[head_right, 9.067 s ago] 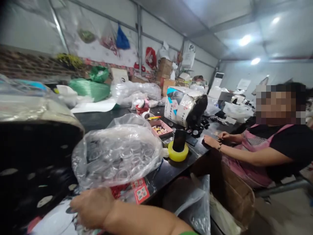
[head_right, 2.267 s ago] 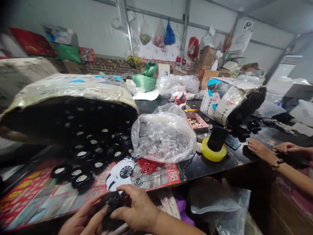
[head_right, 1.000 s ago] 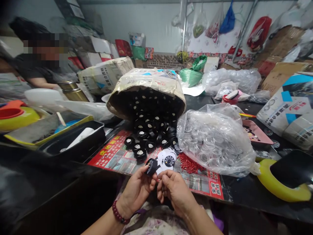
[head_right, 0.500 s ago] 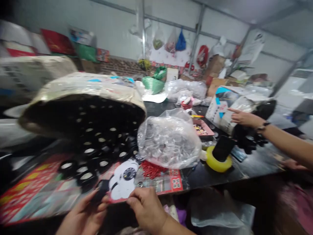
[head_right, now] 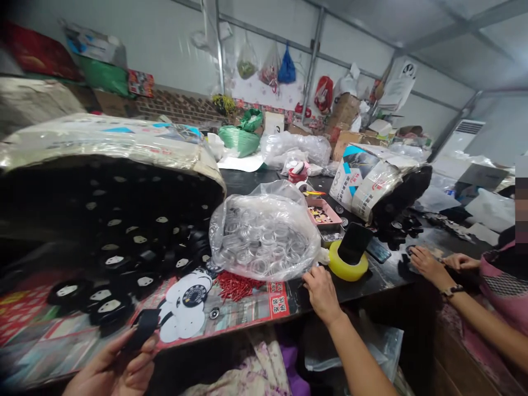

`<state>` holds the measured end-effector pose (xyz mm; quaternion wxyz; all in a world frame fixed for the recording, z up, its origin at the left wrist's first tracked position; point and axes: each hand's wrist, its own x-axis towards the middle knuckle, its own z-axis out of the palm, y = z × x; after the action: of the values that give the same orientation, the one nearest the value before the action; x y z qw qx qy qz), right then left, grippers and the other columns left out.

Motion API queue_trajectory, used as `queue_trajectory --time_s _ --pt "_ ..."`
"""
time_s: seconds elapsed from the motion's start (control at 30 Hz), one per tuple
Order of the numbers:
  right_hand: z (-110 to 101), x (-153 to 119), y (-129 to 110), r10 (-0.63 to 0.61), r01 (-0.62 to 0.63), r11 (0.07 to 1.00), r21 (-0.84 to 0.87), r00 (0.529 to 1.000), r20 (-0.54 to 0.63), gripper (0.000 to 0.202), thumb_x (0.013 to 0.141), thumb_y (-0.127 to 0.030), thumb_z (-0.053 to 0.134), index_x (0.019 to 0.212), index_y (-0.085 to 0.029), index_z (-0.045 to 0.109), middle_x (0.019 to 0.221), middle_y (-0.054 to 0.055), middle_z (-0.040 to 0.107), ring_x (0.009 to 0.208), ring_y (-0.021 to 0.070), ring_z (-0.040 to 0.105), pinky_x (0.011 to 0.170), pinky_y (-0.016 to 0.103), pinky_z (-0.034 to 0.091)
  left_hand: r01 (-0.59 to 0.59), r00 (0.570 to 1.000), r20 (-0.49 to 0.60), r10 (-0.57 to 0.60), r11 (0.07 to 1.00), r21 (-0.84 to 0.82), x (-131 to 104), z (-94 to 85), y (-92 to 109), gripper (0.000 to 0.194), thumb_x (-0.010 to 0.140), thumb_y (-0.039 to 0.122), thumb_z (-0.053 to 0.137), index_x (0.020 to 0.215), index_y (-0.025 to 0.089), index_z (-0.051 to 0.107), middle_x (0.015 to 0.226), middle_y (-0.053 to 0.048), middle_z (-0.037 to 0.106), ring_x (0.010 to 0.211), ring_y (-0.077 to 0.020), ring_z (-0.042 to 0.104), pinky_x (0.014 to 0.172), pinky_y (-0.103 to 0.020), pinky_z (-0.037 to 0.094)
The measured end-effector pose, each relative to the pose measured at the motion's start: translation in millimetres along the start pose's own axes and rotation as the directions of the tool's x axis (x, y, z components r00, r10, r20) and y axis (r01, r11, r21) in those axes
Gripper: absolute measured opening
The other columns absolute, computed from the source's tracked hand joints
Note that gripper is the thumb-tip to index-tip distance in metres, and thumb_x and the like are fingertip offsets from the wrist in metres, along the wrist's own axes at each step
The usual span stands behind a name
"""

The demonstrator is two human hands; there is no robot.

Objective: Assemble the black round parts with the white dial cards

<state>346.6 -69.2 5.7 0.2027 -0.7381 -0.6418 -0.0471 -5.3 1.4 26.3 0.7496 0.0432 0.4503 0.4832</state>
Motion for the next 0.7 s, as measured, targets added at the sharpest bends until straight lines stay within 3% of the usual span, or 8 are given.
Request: queue_trajectory --time_s 0.1,0.2,0.33,0.43,0.57,0.7 --pt "0.7 -8.6 -3.9 -0.045 0.045 0.999 -0.007 0.999 0.010 0.017 0.085 -0.012 0.047 0.086 -0.020 0.063 0.093 0.008 0.060 0.093 0.0234 0.050 0.081 0.037 0.040 0.003 0.999 0.039 -0.003 1.000 0.013 -2.0 -2.3 -0.4 0.019 0.085 0.012 0.041 0.072 0.013 0.055 0.058 -0.004 0.057 0.039 -0.0060 0.046 0.033 -0.015 0.040" --pt "1.6 -19.8 -2.9 -0.086 0.086 0.996 0.005 0.996 0.027 0.019 0.088 -0.017 0.048 0.101 -0.019 0.062 0.106 0.011 0.061 0.106 0.0249 0.051 0.090 0.041 0.040 -0.011 0.996 0.089 0.009 1.000 0.023 -1.1 -7.2 -3.0 0.021 0.086 0.012 0.039 0.076 0.012 0.057 0.059 -0.004 0.057 0.039 -0.0052 0.045 0.033 -0.013 0.039" --pt "6.3 -30.3 8.3 -0.112 0.116 0.993 -0.034 0.989 0.094 0.049 0.087 -0.039 0.052 0.131 -0.017 0.047 0.131 0.015 0.053 0.125 0.0309 0.041 0.102 0.053 0.031 -0.001 0.993 0.115 -0.002 1.000 0.022 2.1 -12.6 -5.3 0.021 0.087 0.011 0.039 0.079 0.011 0.058 0.060 -0.004 0.058 0.040 -0.0051 0.047 0.034 -0.013 0.040" --pt "13.8 -38.4 13.1 -0.141 0.152 0.986 -0.065 0.979 0.147 0.056 0.086 -0.044 0.053 0.132 -0.015 0.046 0.137 0.017 0.047 0.129 0.0316 0.038 0.104 0.054 0.031 -0.005 0.995 0.095 0.003 1.000 0.021 3.8 -13.1 -4.2 0.021 0.088 0.012 0.039 0.078 0.011 0.057 0.060 -0.005 0.059 0.040 -0.0056 0.048 0.035 -0.013 0.040" --pt "28.6 -57.3 5.9 -0.222 0.220 0.972 -0.080 0.975 -0.011 0.038 0.091 -0.025 0.044 0.126 -0.015 0.054 0.130 0.014 0.055 0.126 0.0278 0.044 0.102 0.049 0.037 -0.020 0.996 0.086 0.021 1.000 -0.015 -1.1 -6.8 -0.7 0.022 0.088 0.011 0.038 0.077 0.011 0.056 0.057 -0.005 0.059 0.039 -0.0061 0.049 0.035 -0.014 0.041" --pt "37.0 -70.2 -2.3 -0.310 0.312 0.950 -0.028 0.927 -0.210 0.036 0.087 -0.013 0.039 0.114 -0.019 0.063 0.113 0.011 0.066 0.111 0.0259 0.056 0.093 0.045 0.046 -0.018 0.995 0.099 0.026 0.997 -0.079 -13.1 2.4 3.2 0.020 0.090 0.013 0.038 0.077 0.012 0.054 0.054 -0.003 0.058 0.038 -0.0057 0.048 0.034 -0.013 0.040"
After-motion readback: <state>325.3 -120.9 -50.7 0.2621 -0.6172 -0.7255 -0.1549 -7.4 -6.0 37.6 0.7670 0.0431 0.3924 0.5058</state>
